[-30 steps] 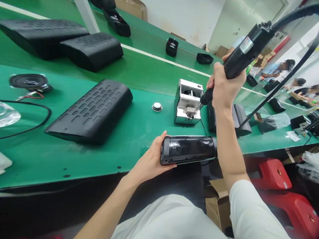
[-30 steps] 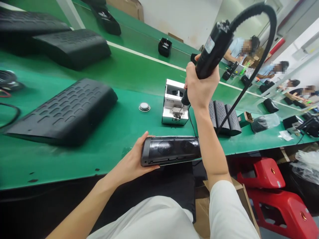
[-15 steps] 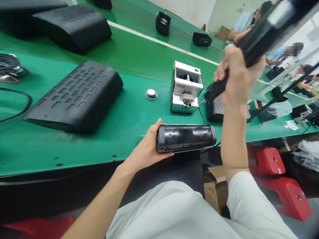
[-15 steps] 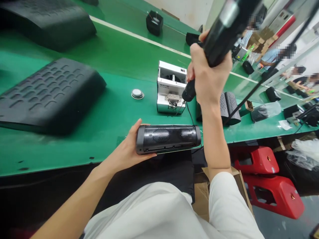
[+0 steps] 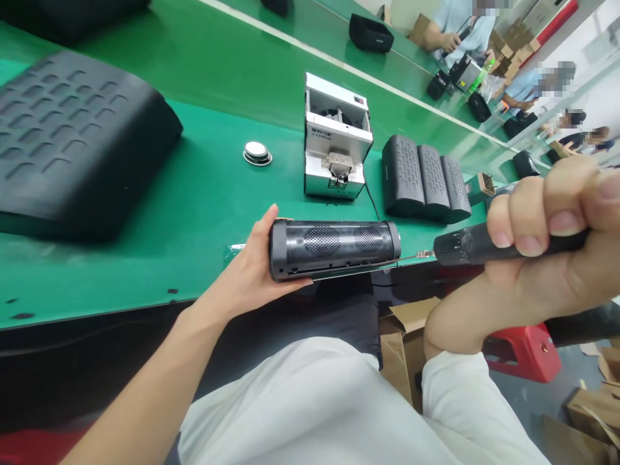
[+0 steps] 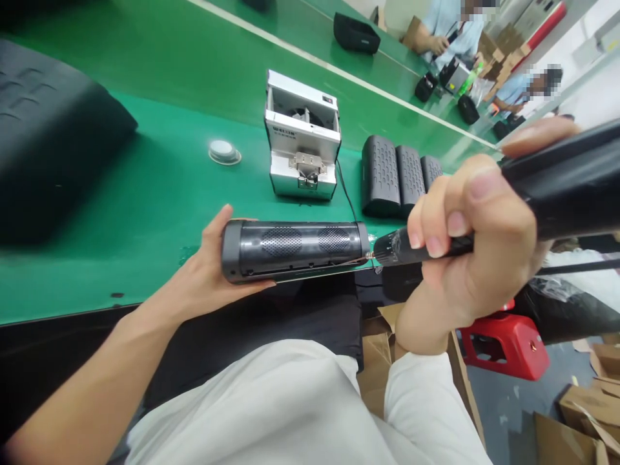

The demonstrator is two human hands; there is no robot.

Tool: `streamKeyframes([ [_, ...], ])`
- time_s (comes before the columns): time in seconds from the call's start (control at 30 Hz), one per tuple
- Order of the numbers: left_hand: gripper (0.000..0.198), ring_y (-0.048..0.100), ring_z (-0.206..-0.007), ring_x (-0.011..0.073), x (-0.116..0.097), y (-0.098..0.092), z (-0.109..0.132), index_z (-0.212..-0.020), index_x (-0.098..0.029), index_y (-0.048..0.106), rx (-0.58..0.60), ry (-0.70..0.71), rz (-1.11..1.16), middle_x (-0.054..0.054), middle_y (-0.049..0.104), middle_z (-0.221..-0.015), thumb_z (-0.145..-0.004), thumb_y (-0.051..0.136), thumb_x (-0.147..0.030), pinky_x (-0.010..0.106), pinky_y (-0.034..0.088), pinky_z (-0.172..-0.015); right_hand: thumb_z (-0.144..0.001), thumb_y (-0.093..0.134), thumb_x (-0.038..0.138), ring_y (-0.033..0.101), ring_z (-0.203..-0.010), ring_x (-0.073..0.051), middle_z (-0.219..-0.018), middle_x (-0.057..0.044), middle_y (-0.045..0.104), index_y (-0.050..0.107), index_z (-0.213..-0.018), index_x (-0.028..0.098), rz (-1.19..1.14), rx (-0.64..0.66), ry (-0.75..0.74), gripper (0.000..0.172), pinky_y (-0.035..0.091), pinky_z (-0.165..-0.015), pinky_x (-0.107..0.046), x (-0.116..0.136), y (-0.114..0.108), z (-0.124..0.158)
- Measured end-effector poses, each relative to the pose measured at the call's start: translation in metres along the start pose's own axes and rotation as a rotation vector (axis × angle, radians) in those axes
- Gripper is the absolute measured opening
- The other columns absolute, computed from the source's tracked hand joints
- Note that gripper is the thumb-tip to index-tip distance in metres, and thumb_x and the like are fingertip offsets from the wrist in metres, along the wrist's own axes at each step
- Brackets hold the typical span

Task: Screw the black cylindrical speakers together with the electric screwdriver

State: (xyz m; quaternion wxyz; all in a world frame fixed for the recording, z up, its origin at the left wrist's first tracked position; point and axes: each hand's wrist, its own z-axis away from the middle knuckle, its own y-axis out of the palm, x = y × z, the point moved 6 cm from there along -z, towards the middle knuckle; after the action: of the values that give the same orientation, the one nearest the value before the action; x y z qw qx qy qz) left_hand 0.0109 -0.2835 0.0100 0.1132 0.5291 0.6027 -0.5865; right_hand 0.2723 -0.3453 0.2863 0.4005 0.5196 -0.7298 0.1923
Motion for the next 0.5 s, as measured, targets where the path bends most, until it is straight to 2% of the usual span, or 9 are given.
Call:
streamKeyframes([
  [0.07, 0.123, 0.065, -0.149, 0.0411, 0.001, 0.001, 0.0, -0.18, -0.024, -0.005, 0.004, 0.015, -0.001, 0.025, 0.05, -0.171, -0.1, 0.064, -0.086, 0.063, 0.058, -0.12, -0.07, 0.082, 0.025, 0.027, -0.035, -0.007, -0.055, 0.013, 0.035, 0.062, -0.085, 0.03, -0.048, -0.006, -0.006, 0.026, 0.036, -0.031, -0.024, -0.007, 0.002, 0.004],
  [0.13, 0.123, 0.067, -0.147, 0.0403, 0.001, 0.001, -0.001, -0.18, -0.026, -0.006, 0.003, 0.029, -0.003, 0.024, 0.052, -0.17, -0.099, 0.062, -0.089, 0.062, 0.06, -0.118, -0.072, 0.087, 0.024, 0.029, -0.035, -0.009, -0.056, 0.013, 0.035, 0.065, -0.092, 0.034, -0.043, 0.007, -0.002, 0.031, 0.036, -0.032, -0.025, -0.013, 0.005, 0.006],
  [0.2, 0.123, 0.067, -0.147, 0.0399, 0.001, 0.001, -0.001, -0.18, -0.028, -0.007, -0.006, 0.037, -0.003, 0.024, 0.052, -0.17, -0.099, 0.062, -0.089, 0.062, 0.061, -0.116, -0.076, 0.091, 0.025, 0.027, -0.035, -0.009, -0.056, 0.013, 0.033, 0.066, -0.095, 0.036, -0.057, 0.032, -0.046, 0.033, 0.034, -0.032, -0.025, -0.016, 0.008, 0.008],
  [0.33, 0.121, 0.067, -0.147, 0.0394, 0.002, 0.001, 0.001, -0.181, -0.03, -0.008, -0.016, 0.053, 0.0, 0.022, 0.051, -0.171, -0.1, 0.064, -0.084, 0.062, 0.061, -0.117, -0.084, 0.087, 0.02, 0.029, -0.037, -0.008, -0.06, 0.011, 0.035, 0.069, -0.095, 0.034, -0.078, 0.048, -0.108, 0.025, 0.035, -0.035, -0.024, -0.024, 0.009, 0.01],
  [0.43, 0.121, 0.066, -0.148, 0.0407, 0.002, 0.0, 0.001, -0.181, -0.03, -0.005, -0.034, 0.045, 0.0, 0.022, 0.051, -0.171, -0.099, 0.066, -0.083, 0.062, 0.06, -0.117, -0.09, 0.085, 0.025, 0.03, -0.037, -0.008, -0.062, 0.011, 0.034, 0.068, -0.096, 0.032, -0.069, 0.059, -0.168, 0.019, 0.036, -0.036, -0.024, -0.026, 0.006, 0.01],
  [0.5, 0.121, 0.068, -0.146, 0.0407, 0.002, 0.0, 0.0, -0.181, -0.03, -0.004, -0.035, 0.035, 0.002, 0.022, 0.052, -0.171, -0.099, 0.068, -0.082, 0.062, 0.061, -0.116, -0.092, 0.087, 0.033, 0.034, -0.037, -0.009, -0.062, 0.011, 0.035, 0.064, -0.101, 0.032, 0.02, 0.097, -0.104, 0.025, 0.039, -0.038, -0.024, -0.03, 0.009, 0.01],
])
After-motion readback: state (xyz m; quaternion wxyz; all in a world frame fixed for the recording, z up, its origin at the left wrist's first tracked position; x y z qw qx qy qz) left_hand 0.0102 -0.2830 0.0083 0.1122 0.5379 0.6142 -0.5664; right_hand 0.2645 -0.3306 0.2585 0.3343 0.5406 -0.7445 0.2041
